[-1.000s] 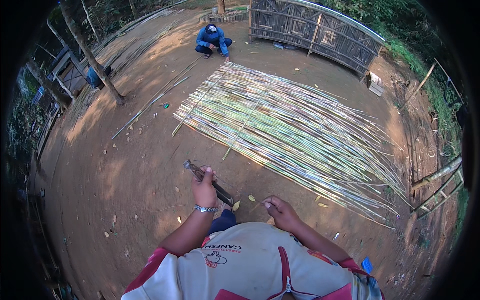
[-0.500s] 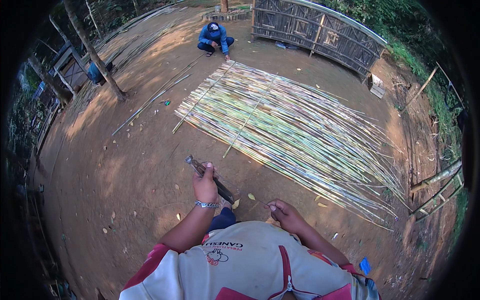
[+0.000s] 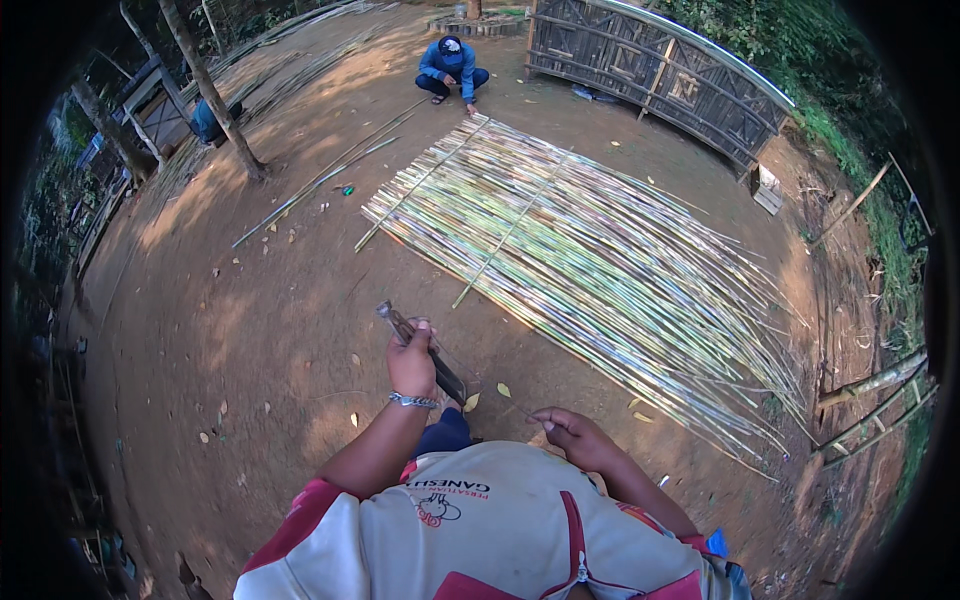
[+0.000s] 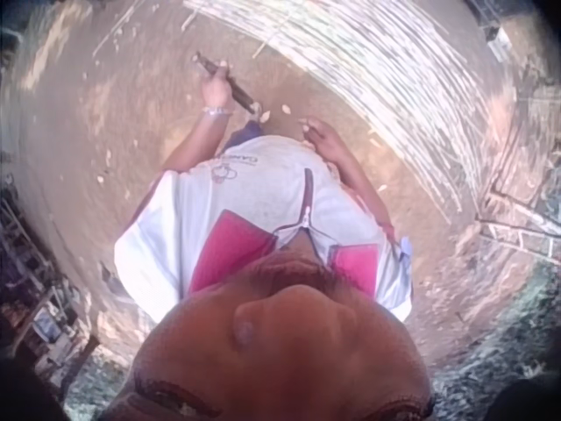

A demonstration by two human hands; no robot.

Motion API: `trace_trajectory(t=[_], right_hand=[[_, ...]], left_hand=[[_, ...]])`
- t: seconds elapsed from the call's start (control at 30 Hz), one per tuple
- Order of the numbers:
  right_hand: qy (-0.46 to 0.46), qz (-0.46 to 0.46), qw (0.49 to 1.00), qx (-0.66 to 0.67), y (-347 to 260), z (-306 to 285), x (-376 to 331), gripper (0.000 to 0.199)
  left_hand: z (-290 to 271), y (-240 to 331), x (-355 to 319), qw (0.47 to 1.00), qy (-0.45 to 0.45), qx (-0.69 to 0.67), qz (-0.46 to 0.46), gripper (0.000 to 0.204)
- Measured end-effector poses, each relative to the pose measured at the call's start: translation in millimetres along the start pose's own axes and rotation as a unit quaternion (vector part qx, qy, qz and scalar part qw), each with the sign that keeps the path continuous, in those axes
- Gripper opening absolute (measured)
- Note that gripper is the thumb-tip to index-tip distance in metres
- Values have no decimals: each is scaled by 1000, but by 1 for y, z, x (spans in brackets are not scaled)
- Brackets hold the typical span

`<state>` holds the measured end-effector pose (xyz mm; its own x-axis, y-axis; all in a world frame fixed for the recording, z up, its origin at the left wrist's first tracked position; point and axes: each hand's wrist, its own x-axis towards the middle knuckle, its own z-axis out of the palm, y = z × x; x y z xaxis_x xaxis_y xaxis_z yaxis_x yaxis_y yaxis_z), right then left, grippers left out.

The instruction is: The person sits on the ground and weaves a bamboo mat by interlacing thin bamboo strips. They use a hammer to secure the strips and occasionally adjust the mat's position. Another person is visible in the background working on a similar mat.

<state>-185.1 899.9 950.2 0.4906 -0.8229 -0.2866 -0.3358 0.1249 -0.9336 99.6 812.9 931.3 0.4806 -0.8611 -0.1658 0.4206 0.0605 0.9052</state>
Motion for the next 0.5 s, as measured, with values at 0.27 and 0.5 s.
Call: trace_trajectory(t=[0.27, 0.5], right_hand=[[7, -16, 998, -64, 3, -3, -2, 26], [160, -16, 980, -117, -7, 3, 2, 21]], left_hand=[[-2, -1, -2, 999, 3, 27, 22, 8], [-10, 0, 10, 998, -16, 59, -5, 5]])
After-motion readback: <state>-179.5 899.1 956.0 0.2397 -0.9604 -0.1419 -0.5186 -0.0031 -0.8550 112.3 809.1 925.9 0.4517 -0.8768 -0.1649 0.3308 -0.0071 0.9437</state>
